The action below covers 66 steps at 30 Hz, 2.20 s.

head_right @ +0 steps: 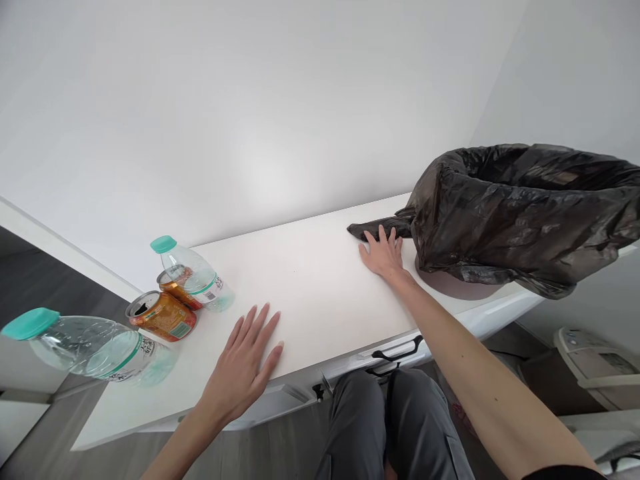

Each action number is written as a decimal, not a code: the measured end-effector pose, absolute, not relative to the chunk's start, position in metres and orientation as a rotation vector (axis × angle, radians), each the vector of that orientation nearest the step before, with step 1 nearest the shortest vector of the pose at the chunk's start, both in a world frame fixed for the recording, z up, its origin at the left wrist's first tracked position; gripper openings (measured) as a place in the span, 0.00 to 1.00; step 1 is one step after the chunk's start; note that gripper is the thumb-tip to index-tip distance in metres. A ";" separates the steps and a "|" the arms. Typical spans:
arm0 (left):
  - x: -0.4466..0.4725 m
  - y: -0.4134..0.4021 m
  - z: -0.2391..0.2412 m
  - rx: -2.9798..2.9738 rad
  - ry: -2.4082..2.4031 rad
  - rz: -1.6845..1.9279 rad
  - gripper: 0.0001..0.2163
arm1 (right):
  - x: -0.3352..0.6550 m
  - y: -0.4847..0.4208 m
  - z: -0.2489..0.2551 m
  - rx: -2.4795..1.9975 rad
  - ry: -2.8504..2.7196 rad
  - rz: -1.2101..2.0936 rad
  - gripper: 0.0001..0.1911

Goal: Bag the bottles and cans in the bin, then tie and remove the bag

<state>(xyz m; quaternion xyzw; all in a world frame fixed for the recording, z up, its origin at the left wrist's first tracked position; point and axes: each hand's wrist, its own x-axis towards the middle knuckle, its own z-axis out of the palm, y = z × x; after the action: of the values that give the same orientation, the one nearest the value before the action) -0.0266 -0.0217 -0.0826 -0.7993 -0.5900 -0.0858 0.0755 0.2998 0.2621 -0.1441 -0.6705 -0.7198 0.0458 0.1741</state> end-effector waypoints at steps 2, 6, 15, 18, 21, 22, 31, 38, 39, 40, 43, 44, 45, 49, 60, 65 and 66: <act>-0.027 -0.021 -0.083 -2.393 -1.770 -0.240 0.29 | 0.300 0.259 -0.148 -1.874 -2.048 0.102 0.35; -0.028 -0.018 -0.086 -2.385 -1.771 -0.231 0.29 | 0.301 0.248 -0.152 -1.858 -2.075 0.070 0.38; -0.034 -0.012 -0.085 -2.410 -1.769 -0.300 0.29 | 0.305 0.204 -0.140 -1.794 -2.219 0.176 0.42; -0.034 -0.011 -0.085 -2.407 -1.799 -0.352 0.27 | 0.306 0.185 -0.133 -1.774 -2.253 0.229 0.42; -0.032 -0.011 -0.083 -2.392 -1.848 -0.375 0.27 | 0.307 0.168 -0.127 -1.747 -2.265 0.260 0.42; -0.031 -0.011 -0.082 -2.387 -1.862 -0.377 0.27 | 0.307 0.163 -0.124 -1.742 -2.269 0.272 0.42; -0.026 -0.011 -0.077 -2.380 -1.894 -0.376 0.27 | 0.307 0.142 -0.106 -1.735 -2.271 0.366 0.40; -0.028 -0.009 -0.080 -2.378 -1.867 -0.389 0.27 | 0.307 0.144 -0.107 -1.736 -2.266 0.365 0.39; -0.029 -0.009 -0.080 -2.377 -1.865 -0.393 0.27 | 0.307 0.144 -0.107 -1.738 -2.268 0.364 0.40; -0.029 -0.009 -0.081 -2.377 -1.863 -0.398 0.27 | 0.307 0.144 -0.107 -1.742 -2.271 0.364 0.40; -0.029 -0.008 -0.081 -2.380 -1.852 -0.416 0.27 | 0.307 0.144 -0.107 -1.747 -2.275 0.365 0.40; -0.029 -0.008 -0.081 -2.381 -1.848 -0.421 0.27 | 0.307 0.145 -0.107 -1.747 -2.274 0.365 0.40; -0.029 -0.008 -0.081 -2.382 -1.845 -0.425 0.27 | 0.307 0.145 -0.107 -1.744 -2.271 0.364 0.40; -0.029 -0.008 -0.081 -2.382 -1.854 -0.419 0.27 | 0.307 0.144 -0.106 -1.732 -2.258 0.360 0.39; -0.029 -0.008 -0.082 -2.373 -1.849 -0.425 0.26 | 0.307 0.144 -0.105 -1.741 -2.258 0.356 0.39; -0.030 -0.008 -0.082 -2.373 -1.841 -0.429 0.27 | 0.305 0.139 -0.100 -1.741 -2.255 0.369 0.37; -0.030 -0.008 -0.082 -2.372 -1.842 -0.427 0.27 | 0.305 0.135 -0.097 -1.733 -2.256 0.370 0.37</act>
<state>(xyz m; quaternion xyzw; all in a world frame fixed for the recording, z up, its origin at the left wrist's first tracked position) -0.0298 -0.0078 -0.0816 -0.7808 -0.6063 -0.1405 0.0539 0.3047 0.1354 -0.0971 -0.5985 -0.7791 0.1276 0.1357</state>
